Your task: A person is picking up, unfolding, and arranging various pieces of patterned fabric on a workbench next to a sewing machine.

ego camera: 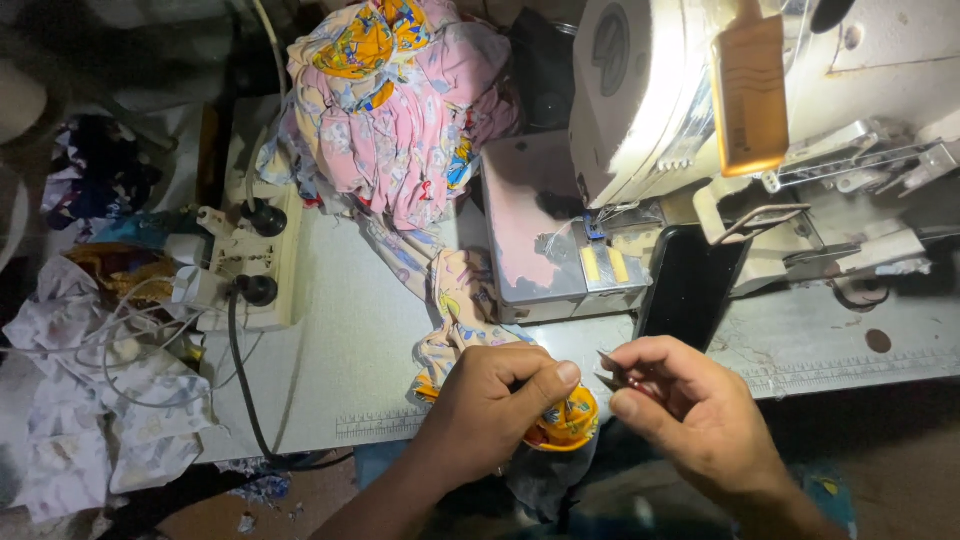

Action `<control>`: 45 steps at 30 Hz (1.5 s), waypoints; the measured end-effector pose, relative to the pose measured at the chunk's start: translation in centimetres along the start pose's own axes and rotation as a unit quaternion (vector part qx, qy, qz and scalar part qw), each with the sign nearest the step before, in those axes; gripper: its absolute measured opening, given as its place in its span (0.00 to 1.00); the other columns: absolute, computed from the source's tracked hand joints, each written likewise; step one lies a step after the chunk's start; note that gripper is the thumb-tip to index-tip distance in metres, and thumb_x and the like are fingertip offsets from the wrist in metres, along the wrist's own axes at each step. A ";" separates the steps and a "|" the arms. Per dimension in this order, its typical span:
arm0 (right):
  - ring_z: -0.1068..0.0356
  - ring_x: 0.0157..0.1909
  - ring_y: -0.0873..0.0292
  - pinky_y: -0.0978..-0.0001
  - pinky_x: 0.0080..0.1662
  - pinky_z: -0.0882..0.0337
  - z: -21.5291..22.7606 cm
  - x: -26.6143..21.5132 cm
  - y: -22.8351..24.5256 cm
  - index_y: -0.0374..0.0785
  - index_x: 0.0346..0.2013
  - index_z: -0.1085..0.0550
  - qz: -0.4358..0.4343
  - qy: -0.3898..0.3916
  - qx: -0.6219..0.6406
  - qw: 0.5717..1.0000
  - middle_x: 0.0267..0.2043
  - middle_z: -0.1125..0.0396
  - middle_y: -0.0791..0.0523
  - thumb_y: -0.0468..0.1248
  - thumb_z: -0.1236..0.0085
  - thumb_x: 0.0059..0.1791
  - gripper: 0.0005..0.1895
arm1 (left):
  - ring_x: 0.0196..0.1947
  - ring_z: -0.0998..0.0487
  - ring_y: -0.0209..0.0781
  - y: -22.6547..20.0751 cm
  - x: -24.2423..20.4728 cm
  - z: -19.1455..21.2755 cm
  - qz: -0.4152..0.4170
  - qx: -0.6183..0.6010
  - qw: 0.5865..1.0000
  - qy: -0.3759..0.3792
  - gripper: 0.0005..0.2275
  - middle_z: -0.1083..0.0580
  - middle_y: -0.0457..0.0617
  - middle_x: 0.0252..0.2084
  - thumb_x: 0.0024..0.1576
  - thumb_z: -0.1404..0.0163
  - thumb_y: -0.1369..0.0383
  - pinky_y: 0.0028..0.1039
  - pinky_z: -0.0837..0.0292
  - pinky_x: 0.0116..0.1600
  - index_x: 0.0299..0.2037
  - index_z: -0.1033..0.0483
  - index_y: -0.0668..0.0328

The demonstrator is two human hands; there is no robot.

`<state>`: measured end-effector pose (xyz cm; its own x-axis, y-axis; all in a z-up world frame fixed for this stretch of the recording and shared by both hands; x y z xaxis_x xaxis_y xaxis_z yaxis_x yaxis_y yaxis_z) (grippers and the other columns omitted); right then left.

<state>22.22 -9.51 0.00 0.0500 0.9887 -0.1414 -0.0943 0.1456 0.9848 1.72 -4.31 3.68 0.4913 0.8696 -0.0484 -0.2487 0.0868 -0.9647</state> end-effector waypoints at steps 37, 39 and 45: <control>0.22 0.43 0.60 0.70 0.50 0.23 -7.4 -12.8 13.3 0.36 0.44 0.21 0.507 -0.072 -0.244 0.823 0.44 0.24 0.55 0.33 0.43 0.51 0.09 | 0.35 0.18 0.40 -23.5 -11.7 9.2 -0.461 0.436 0.747 -0.201 0.05 0.18 0.55 0.38 0.61 0.38 0.85 0.27 0.27 0.36 0.43 0.17 0.70; 0.20 0.42 0.59 0.70 0.48 0.20 -8.7 -13.3 14.7 0.30 0.48 0.25 0.488 -0.046 -0.162 0.857 0.44 0.23 0.51 0.32 0.43 0.50 0.13 | 0.34 0.18 0.40 -24.3 -13.1 7.9 -0.476 0.381 0.778 -0.149 0.04 0.21 0.57 0.37 0.64 0.42 0.89 0.24 0.27 0.34 0.44 0.19 0.77; 0.21 0.33 0.68 0.72 0.36 0.23 -11.1 -12.6 10.2 0.39 0.50 0.22 0.374 -0.053 -0.220 0.899 0.37 0.20 0.59 0.49 0.34 0.44 0.25 | 0.33 0.25 0.44 -22.1 -14.5 8.6 -0.476 0.453 0.735 -0.170 0.06 0.25 0.56 0.36 0.61 0.35 0.85 0.30 0.34 0.31 0.42 0.17 0.72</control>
<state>9.59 -20.11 10.67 -0.0991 0.8099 0.5782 -0.5241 -0.5364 0.6615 -7.11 -14.66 27.95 0.6037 0.2636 0.7523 -0.4563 0.8881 0.0551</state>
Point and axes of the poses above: each hand's wrist, its own x-axis towards the middle knuckle, its own z-axis out of the back of the hand, y = z × x, the point moved 4 cm from there along x, towards the middle knuckle
